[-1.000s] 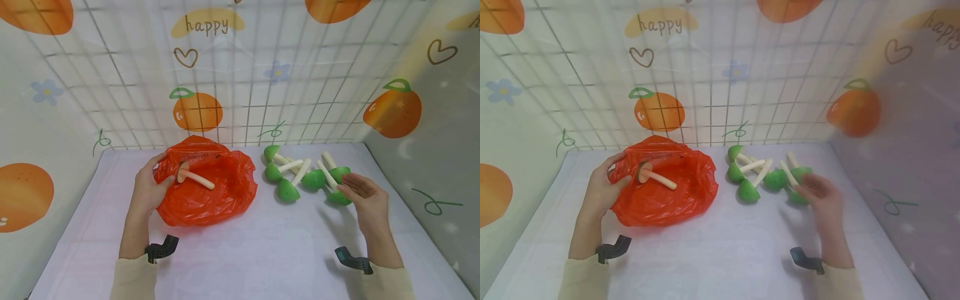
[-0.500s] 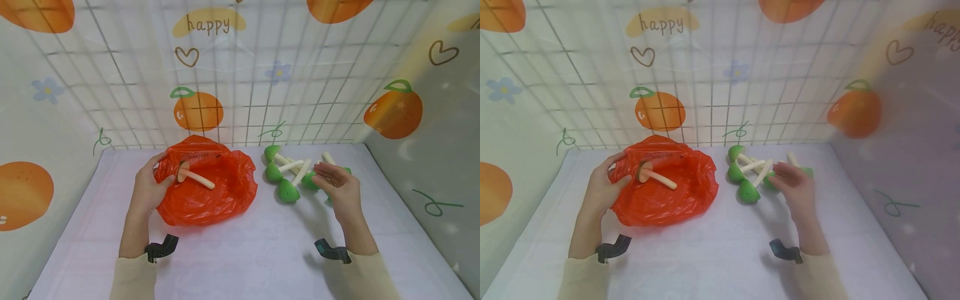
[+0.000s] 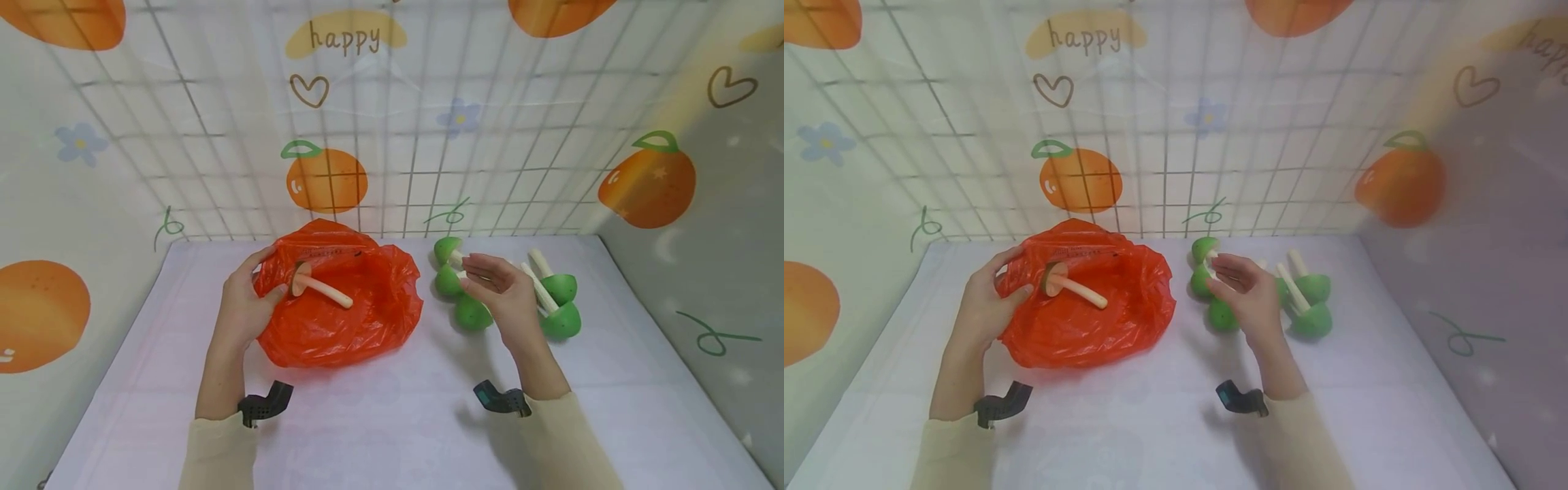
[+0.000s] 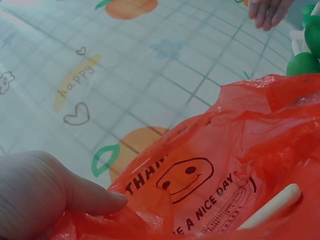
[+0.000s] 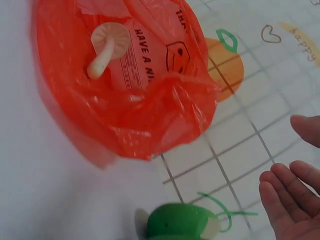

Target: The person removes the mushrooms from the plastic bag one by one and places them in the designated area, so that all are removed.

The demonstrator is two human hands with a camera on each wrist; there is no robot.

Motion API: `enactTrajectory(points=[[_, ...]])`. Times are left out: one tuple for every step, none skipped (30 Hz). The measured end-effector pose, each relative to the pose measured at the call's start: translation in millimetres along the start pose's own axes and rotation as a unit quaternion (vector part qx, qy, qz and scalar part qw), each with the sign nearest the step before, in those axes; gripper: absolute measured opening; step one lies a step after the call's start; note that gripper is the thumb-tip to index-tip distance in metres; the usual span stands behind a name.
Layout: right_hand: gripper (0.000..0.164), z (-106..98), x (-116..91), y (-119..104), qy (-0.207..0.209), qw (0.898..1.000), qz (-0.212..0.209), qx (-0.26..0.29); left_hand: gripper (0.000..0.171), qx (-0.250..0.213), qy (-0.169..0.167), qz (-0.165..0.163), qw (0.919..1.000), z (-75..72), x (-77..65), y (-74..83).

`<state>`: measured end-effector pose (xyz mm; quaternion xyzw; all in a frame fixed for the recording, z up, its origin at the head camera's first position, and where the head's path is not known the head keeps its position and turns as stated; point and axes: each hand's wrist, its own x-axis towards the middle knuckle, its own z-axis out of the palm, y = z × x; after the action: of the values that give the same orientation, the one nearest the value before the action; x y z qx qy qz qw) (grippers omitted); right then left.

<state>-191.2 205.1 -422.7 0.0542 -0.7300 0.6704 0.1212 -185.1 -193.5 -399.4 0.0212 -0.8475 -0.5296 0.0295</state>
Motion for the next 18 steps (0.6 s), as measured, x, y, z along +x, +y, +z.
enactTrajectory(points=[[0.048, 4, 1, 0, -0.003, 1.000, 0.001, -0.008, 0.071, 0.000, 0.000, 0.002, 1.0000, -0.2, -0.1, 0.5], [0.049, 9, 2, -1, -0.006, 1.000, 0.002, -0.012, 0.071, 0.000, 0.000, 0.003, 1.0000, -0.5, 0.0, 0.9], [0.049, 13, 2, -1, -0.010, 1.000, 0.003, -0.013, 0.071, 0.001, 0.000, 0.005, 1.0000, -0.7, 0.2, 1.3], [0.049, 18, 3, -1, -0.015, 1.000, 0.002, -0.013, 0.071, 0.001, -0.001, 0.006, 1.0000, -0.9, 0.1, 1.8], [0.049, 22, 3, -2, -0.021, 1.000, 0.003, -0.012, 0.071, 0.001, -0.001, 0.007, 1.0000, -1.1, 0.1, 2.1], [0.048, 26, 3, -2, -0.026, 1.000, 0.004, -0.012, 0.071, 0.002, -0.001, 0.008, 1.0000, -1.3, 0.1, 2.2], [0.047, 31, 3, -3, -0.032, 0.999, 0.004, -0.010, 0.071, 0.002, -0.001, 0.008, 1.0000, -1.3, 0.2, 2.1], [0.047, 34, 3, -3, -0.038, 0.999, 0.004, -0.007, 0.071, 0.002, -0.001, 0.007, 1.0000, -1.3, 0.5, 1.8], [0.046, 38, 3, -3, -0.043, 0.999, 0.005, -0.005, 0.072, 0.001, -0.001, 0.007, 1.0000, -1.2, 0.4, 1.6], [0.046, 42, 3, -3, -0.048, 0.999, 0.006, -0.004, 0.072, 0.001, 0.000, 0.007, 1.0000, -1.0, 0.2, 1.8], [0.045, 46, 3, -3, -0.051, 0.999, 0.007, -0.002, 0.072, 0.001, 0.000, 0.007, 1.0000, -0.7, 0.2, 1.7], [0.045, 49, 3, -3, -0.054, 0.999, 0.006, 0.002, 0.072, 0.000, 0.000, 0.005, 1.0000, -0.5, 0.1, 1.7], [0.045, 52, 3, -3, -0.058, 0.998, 0.006, 0.005, 0.072, -0.001, 0.000, 0.005, 1.0000, -0.2, -0.1, 1.8], [0.045, 55, 3, -2, -0.061, 0.998, 0.006, 0.008, 0.072, -0.002, -0.001, 0.004, 1.0000, 0.1, -0.2, 1.8], [0.044, 58, 3, -2, -0.065, 0.998, 0.005, 0.013, 0.072, -0.003, -0.001, 0.005, 1.0000, 0.4, -0.3, 2.0], [0.044, 62, 2, -2, -0.069, 0.997, 0.004, 0.019, 0.072, -0.003, -0.001, 0.005, 1.0000, 0.7, -0.3, 2.1], [0.044, 65, 2, -2, -0.074, 0.997, 0.003, 0.024, 0.072, -0.004, -0.002, 0.005, 1.0000, 0.9, -0.1, 1.8], [0.044, 67, 2, -2, -0.078, 0.996, 0.002, 0.029, 0.072, -0.004, -0.002, 0.006, 1.0000, 1.0, 0.0, 1.7]])
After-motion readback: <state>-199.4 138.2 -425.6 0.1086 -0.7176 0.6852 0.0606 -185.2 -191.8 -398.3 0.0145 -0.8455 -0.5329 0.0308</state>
